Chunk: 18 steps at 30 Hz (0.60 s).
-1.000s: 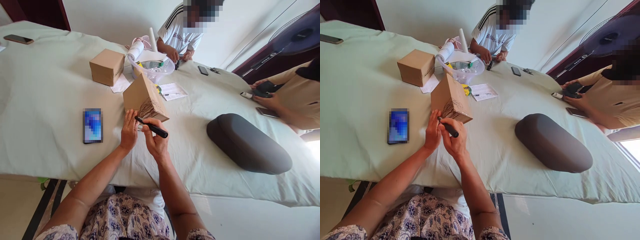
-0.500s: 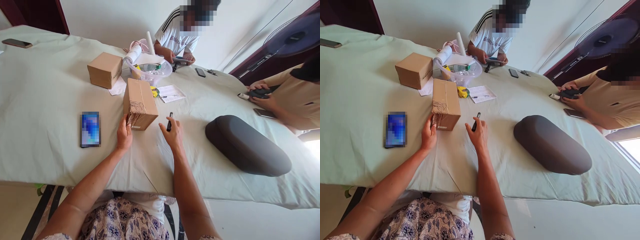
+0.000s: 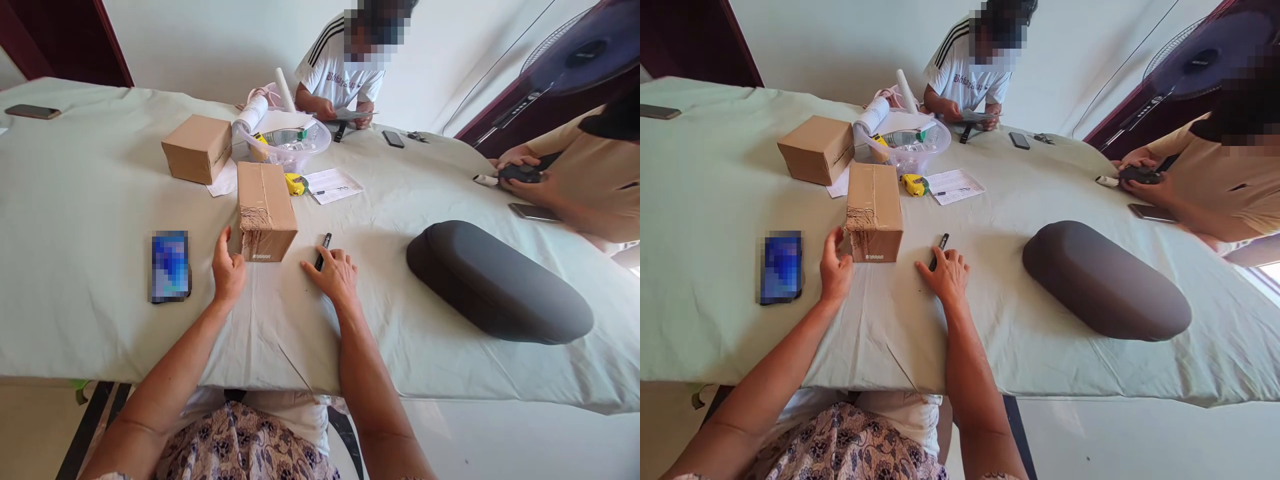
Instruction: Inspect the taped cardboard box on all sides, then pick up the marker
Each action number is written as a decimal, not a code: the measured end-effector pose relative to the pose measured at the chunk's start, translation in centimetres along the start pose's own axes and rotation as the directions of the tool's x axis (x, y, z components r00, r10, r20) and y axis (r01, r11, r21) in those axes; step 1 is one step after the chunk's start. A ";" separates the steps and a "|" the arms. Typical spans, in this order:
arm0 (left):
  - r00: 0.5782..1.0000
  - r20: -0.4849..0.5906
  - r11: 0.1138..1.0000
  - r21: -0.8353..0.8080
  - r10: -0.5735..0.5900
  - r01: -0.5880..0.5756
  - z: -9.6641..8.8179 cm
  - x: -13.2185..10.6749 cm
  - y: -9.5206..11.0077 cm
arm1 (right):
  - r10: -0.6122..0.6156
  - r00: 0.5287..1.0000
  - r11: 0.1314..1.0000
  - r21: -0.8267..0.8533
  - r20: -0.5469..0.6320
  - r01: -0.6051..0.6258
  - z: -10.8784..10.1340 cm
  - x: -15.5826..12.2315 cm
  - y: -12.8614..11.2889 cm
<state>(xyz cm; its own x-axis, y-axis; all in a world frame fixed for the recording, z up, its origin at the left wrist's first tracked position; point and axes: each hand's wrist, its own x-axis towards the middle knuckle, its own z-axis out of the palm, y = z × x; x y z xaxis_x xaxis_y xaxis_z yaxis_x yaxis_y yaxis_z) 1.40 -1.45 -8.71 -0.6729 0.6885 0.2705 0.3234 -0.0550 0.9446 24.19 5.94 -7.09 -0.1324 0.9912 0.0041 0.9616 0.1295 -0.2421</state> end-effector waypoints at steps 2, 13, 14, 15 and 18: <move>0.997 -0.080 1.000 -0.014 0.007 -0.008 -1.3 1.2 0.9 | 0.007 1.000 1.000 0.022 0.002 -0.007 0.0 0.0 0.1; 0.959 -0.271 0.648 0.717 -0.084 0.259 -15.8 2.6 0.6 | 0.025 0.959 0.981 0.193 -0.281 0.031 1.5 1.0 0.8; 0.958 -0.264 0.591 0.757 -0.112 0.278 -16.3 2.1 0.2 | 0.024 0.957 0.975 0.217 -0.290 0.041 1.5 1.1 0.8; 0.963 -0.240 0.559 0.785 -0.124 0.268 -16.5 1.6 -0.2 | 0.023 0.956 0.970 0.237 -0.293 0.049 1.6 1.1 0.8; 0.980 -0.167 0.562 0.803 -0.109 0.199 -16.0 0.8 -1.0 | 0.023 0.958 0.958 0.281 -0.286 0.061 1.6 1.3 0.8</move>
<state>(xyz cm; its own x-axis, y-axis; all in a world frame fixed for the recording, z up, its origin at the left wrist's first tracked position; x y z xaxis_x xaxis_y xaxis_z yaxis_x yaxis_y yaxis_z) -10.11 -12.45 -6.49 -0.8057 0.5599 0.1934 0.5818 0.6867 0.4358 24.42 7.26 -8.80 -0.0358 0.9604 0.2762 0.8454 0.1765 -0.5041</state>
